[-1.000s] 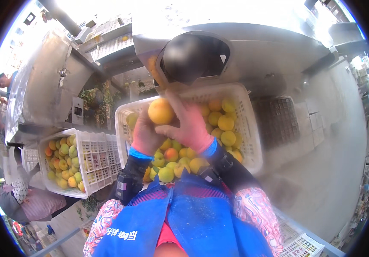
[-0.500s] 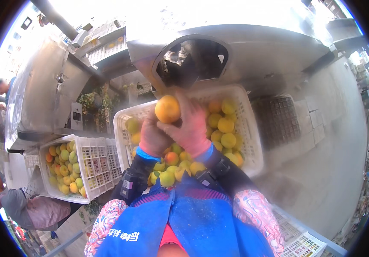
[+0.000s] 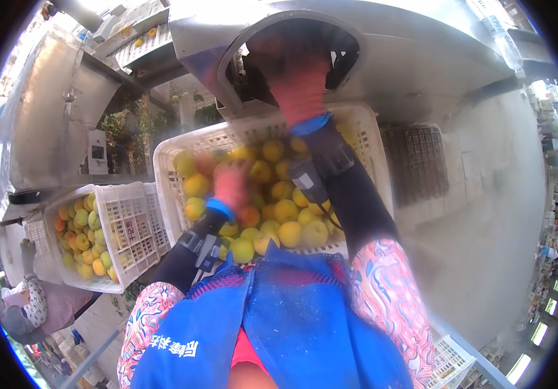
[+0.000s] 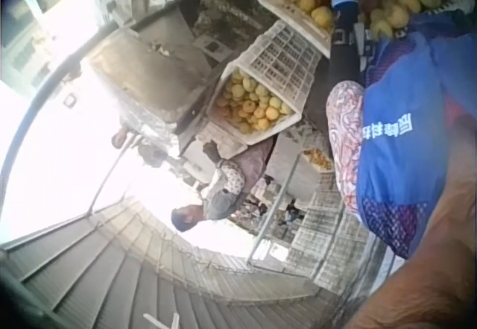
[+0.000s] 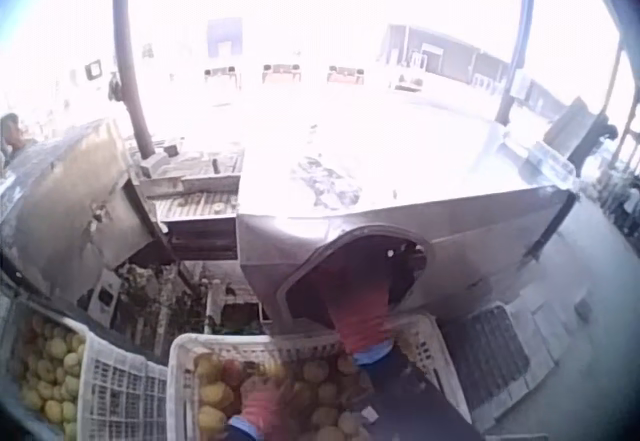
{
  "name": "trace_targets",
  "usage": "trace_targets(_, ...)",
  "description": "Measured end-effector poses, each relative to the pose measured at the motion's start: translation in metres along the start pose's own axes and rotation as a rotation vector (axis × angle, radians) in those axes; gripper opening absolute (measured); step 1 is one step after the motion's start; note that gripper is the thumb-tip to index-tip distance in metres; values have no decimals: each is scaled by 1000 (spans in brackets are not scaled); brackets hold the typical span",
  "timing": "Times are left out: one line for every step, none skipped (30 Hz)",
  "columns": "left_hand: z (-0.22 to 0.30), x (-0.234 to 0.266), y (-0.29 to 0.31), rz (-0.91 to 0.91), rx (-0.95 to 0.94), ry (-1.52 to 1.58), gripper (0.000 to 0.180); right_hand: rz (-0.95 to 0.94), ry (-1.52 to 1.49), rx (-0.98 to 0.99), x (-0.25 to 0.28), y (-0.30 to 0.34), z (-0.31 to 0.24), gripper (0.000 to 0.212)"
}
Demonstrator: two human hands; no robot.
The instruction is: Sorting fruit from a white crate into a processing machine intake.
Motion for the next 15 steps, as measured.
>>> trace_targets(4,-23,-2,62,-122,-166,40,45,-22,28,8,3,-9,51)
trace_targets(5,-46,-8,133,-247,-331,42,89,-43,55,16,7,-18,46)
trace_targets(0,-68,-16,150,-271,-409,42,97,-103,46,27,18,-32,40)
trace_targets(-10,-91,-22,167,-282,-487,43,102,-174,39,33,29,-47,35)
trace_targets(-11,-101,-32,174,-274,-378,43,-32,-295,80,30,47,-51,35)
trace_targets(-8,-105,-42,178,-279,-271,43,-164,-405,111,22,76,-53,34)
trace_targets(-3,-102,-49,130,-290,-231,45,-468,-347,15,5,106,-54,36)
trace_targets(5,-95,-51,75,-304,-193,46,-706,-246,-43,-11,140,-55,38)
trace_targets(7,-93,-49,19,-311,-156,48,-958,-141,-61,-26,176,-60,41)
trace_targets(0,-91,-46,71,-260,-245,49,-1136,0,-18,-45,207,-67,44)
trace_targets(-2,-89,-43,128,-218,-333,49,-1233,99,30,-69,238,-66,44)
trace_targets(-1,-85,-40,188,-181,-421,50,-1325,206,75,-94,271,-61,45)
trace_targets(1,-66,-36,150,-122,-317,53,-1422,317,99,-111,301,-51,45)
trace_targets(1,-27,-25,108,-58,-219,55,-1358,386,100,-120,318,-49,44)
trace_targets(-5,0,-14,75,23,-118,58,-1286,452,120,-127,327,-52,42)
Point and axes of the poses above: each hand's wrist, its own y-axis away from the middle knuckle, its own x-axis out of the back of the hand, z = x × y, the point moved 6 cm from there along -y, towards the middle knuckle, and after that the axes turned 14 degrees about x, right-handed, at the moved point
